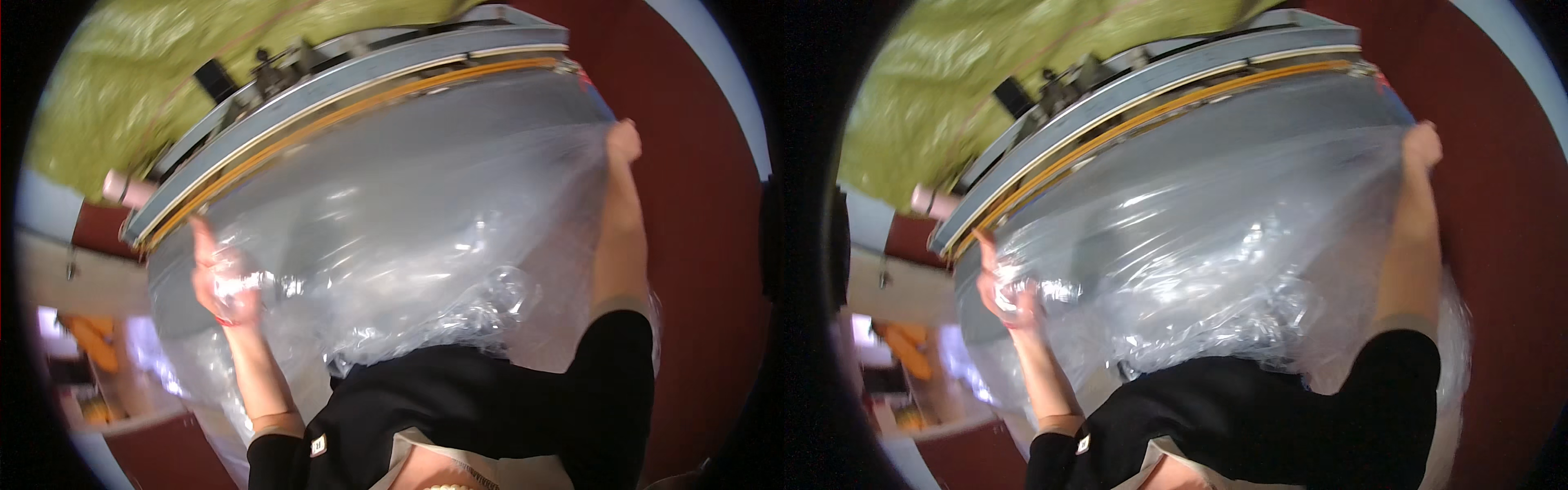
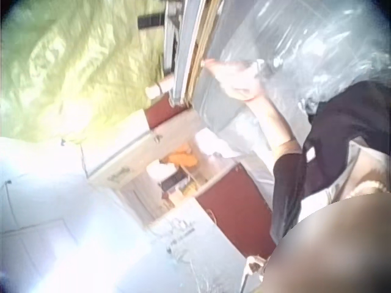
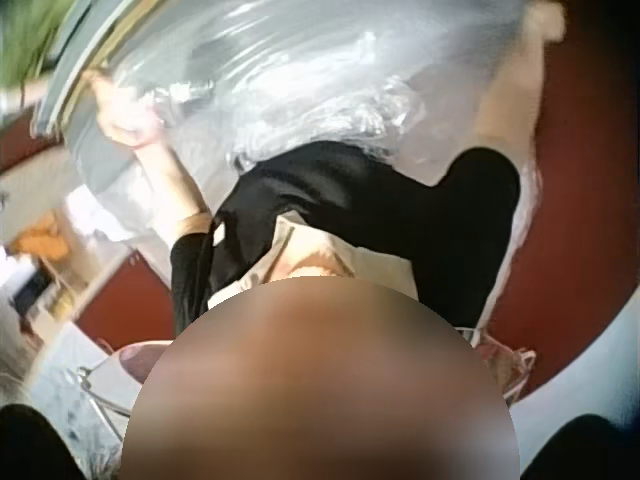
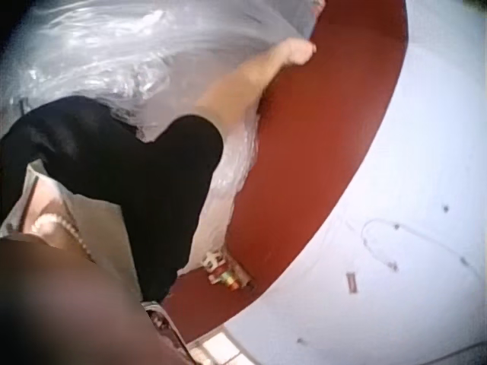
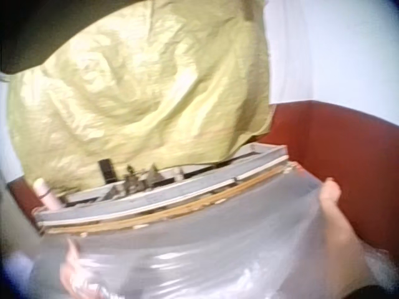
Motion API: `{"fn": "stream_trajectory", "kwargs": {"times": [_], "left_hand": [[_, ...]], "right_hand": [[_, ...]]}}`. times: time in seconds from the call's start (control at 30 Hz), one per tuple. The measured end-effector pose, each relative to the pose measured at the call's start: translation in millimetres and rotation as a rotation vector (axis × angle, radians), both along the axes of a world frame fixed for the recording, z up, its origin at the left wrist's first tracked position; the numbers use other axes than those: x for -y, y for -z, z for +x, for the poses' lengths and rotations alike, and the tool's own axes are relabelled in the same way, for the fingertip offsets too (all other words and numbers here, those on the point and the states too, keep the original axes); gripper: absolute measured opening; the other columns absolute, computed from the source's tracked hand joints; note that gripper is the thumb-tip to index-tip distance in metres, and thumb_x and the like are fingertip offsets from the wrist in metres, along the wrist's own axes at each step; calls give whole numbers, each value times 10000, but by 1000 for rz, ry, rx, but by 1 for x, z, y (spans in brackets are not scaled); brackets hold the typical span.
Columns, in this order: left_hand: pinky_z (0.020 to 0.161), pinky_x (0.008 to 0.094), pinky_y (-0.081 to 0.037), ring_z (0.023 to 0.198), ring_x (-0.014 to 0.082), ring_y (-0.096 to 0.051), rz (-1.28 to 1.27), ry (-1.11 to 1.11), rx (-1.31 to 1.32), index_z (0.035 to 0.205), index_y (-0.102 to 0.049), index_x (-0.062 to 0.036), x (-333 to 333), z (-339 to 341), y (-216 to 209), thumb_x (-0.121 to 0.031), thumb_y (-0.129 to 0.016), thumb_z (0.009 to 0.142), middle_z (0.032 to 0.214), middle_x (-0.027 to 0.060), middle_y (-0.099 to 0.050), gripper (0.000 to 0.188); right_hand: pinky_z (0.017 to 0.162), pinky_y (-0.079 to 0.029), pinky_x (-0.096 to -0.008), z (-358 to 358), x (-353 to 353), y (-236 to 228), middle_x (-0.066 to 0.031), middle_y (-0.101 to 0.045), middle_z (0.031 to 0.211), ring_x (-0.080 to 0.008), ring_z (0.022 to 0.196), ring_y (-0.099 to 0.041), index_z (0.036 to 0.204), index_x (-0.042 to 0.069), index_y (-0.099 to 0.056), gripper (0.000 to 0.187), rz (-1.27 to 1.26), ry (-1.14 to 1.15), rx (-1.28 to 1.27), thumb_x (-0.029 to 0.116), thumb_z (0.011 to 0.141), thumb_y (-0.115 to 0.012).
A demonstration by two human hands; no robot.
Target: Wrapping a large gray part in plastic film and sealing it with a manual heat sealer.
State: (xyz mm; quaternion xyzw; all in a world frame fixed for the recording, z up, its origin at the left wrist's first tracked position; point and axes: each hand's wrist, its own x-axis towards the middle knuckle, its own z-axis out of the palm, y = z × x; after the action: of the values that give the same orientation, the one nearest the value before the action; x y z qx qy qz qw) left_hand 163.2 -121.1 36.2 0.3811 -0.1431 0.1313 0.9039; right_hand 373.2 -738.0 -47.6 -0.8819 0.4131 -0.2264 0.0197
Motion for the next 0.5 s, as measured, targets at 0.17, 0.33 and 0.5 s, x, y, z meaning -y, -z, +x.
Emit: {"fn": "stream_trajectory", "kwargs": {"times": [0.17,0.33,0.5], "left_hand": [[996,407,-260,1265,217,-258,-302,-217,-21,1320,-260,-55,-81,-56,21,-359,-670,700,1372,85,-286,802],[874,444,-375,1145,236,-407,62,64,-422,1253,-376,-81,22,-98,23,-380,-656,725,1245,122,-428,668],[359,187,-278,391,42,-362,348,-279,-627,856,-499,-41,13,-62,-8,-140,-552,828,538,-26,-448,116]], "right_hand": [[722,-470,-462,9,9,9,-183,-595,979,-356,914,-576,1002,37,-535,321,7,-59,-34,300,844,-442],[745,-460,-451,17,11,10,-172,-590,994,-351,927,-567,1001,75,-542,312,17,-45,-35,328,845,-448],[749,-460,-447,9,13,13,-157,-592,998,-339,936,-565,1014,72,-542,326,29,-53,-44,333,840,-453]]}}
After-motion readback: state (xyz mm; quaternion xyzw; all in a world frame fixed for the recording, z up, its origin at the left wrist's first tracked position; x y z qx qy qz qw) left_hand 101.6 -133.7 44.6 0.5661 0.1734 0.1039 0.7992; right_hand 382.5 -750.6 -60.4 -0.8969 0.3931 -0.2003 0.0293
